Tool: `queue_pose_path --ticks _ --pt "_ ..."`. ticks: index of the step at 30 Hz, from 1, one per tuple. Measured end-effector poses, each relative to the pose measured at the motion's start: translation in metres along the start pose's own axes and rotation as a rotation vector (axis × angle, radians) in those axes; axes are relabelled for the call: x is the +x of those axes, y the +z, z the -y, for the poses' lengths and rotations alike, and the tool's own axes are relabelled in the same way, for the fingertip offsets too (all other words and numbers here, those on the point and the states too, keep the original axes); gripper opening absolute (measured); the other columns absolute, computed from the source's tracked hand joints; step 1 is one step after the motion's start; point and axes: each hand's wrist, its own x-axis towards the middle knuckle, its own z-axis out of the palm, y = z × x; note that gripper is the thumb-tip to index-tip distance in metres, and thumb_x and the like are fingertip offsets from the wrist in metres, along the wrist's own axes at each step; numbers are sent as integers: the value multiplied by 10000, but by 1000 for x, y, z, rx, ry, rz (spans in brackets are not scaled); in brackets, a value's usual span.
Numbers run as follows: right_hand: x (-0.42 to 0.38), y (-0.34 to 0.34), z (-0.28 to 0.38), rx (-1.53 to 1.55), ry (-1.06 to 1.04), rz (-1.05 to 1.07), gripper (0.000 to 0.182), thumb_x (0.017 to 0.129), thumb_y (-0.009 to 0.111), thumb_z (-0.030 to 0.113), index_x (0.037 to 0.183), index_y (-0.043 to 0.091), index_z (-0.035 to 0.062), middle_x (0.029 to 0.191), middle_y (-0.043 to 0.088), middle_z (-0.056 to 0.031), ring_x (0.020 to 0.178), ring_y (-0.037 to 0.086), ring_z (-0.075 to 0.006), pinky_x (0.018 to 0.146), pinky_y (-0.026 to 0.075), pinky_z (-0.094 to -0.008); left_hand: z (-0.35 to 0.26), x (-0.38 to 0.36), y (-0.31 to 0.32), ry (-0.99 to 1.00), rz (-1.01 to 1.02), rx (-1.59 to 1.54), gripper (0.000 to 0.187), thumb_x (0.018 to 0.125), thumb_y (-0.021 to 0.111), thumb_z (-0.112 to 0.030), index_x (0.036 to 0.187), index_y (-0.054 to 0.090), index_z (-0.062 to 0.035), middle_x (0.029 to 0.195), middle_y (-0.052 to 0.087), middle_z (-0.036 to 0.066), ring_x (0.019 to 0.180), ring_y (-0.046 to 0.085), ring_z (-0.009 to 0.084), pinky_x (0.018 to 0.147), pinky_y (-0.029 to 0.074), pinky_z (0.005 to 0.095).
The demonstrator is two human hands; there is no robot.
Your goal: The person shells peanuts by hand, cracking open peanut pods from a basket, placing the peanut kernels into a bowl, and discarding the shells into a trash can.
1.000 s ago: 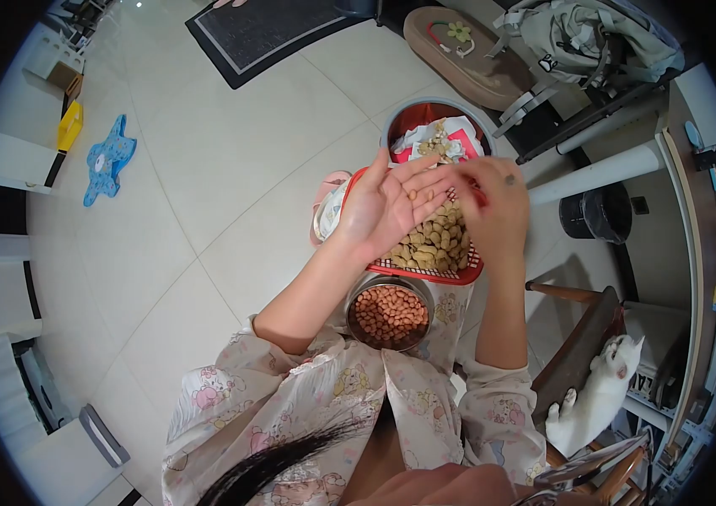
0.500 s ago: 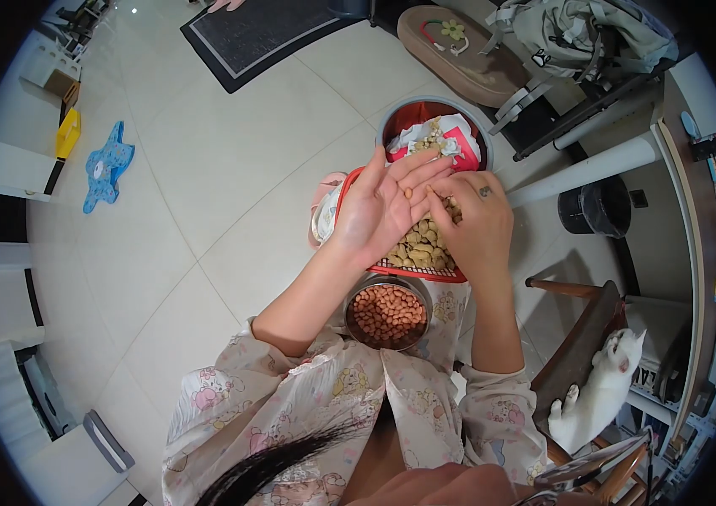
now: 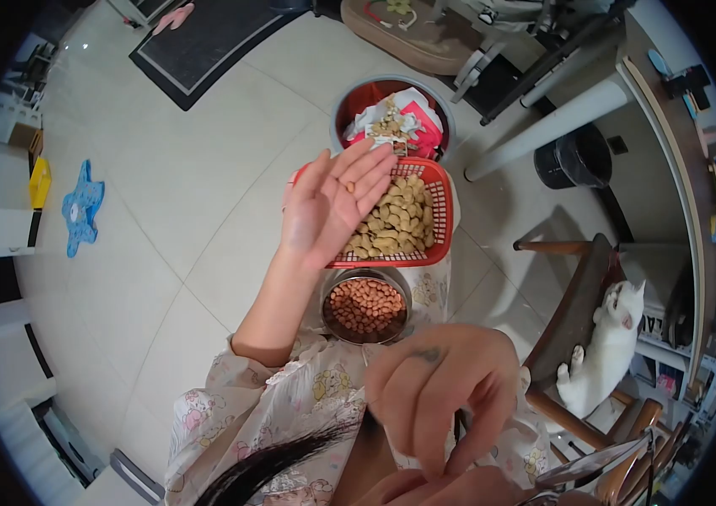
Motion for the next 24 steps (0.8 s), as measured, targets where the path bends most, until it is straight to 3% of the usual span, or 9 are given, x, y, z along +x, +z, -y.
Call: queue_pose_path --ticks 8,10,12,13,14,16,19,21,24 --pt "0 -1 -9 196 -5 75 92 780 698 92 836 656 32 848 610 -49 809 554 -188 700 425 -304 0 -2 -1 4 -38 29 519 984 333 -278 1335 310 104 1409 331 268 1339 309 353 1109 295 422" --pt "-6 -12 -4 68 48 -39 92 753 699 45 825 648 19 845 614 -59 801 561 -184 700 434 -292 -2 -4 -2 17 -48 28 515 985 332 -275 1331 315 105 1403 340 268 1336 315 355 1107 300 422" --pt "-14 -22 -2 -348 37 -499 116 736 704 23 833 642 15 831 618 -67 790 573 -180 690 445 -286 -4 -5 -5 37 -61 121 502 983 345 -269 1329 327 94 1383 379 252 1314 356 343 1092 327 408" --pt "-19 -35 -4 -724 177 -706 124 737 698 39 845 639 28 799 618 -58 778 583 -174 680 449 -284 -6 -6 -7 47 -60 124 502 983 345 -269 1329 327 94 1383 379 252 1314 356 343 1092 327 408" --pt "-23 -52 -10 -1154 260 -820 100 751 687 66 839 639 60 798 623 -41 764 589 -190 668 464 -302 -6 -7 -10 68 -76 242 491 981 353 -266 1322 342 88 1373 399 240 1291 390 321 1082 342 396" --pt "-37 -81 -20 -1857 344 -761 71 750 683 89 804 639 79 827 629 -34 789 588 -213 683 470 -333 -6 -14 -15 92 -104 364 481 979 361 -262 1315 356 82 1362 418 228 1268 424 299 1073 357 384" --pt "-49 -99 -44 -1866 312 -619 64 721 672 102 778 645 89 836 621 -25 816 573 -228 696 465 -366 -5 -17 -19 91 -140 372 447 970 379 -245 1298 395 59 1324 473 184 1157 509 222 998 420 334" --pt "-47 -104 -53 -1965 387 -527 99 710 690 119 798 658 87 848 611 -32 834 564 -234 717 461 -362 -4 -18 -23 70 -170 347 352 944 432 -173 1240 479 11 1149 570 86 942 534 125 838 435 242" --pt "-42 -110 -63 -2133 460 -420 148 673 713 139 795 667 70 856 592 -42 863 548 -237 740 457 -359 -3 -19 -23 85 -211 476 314 925 450 -147 1194 520 -1 978 552 5 801 469 72 696 381 202"
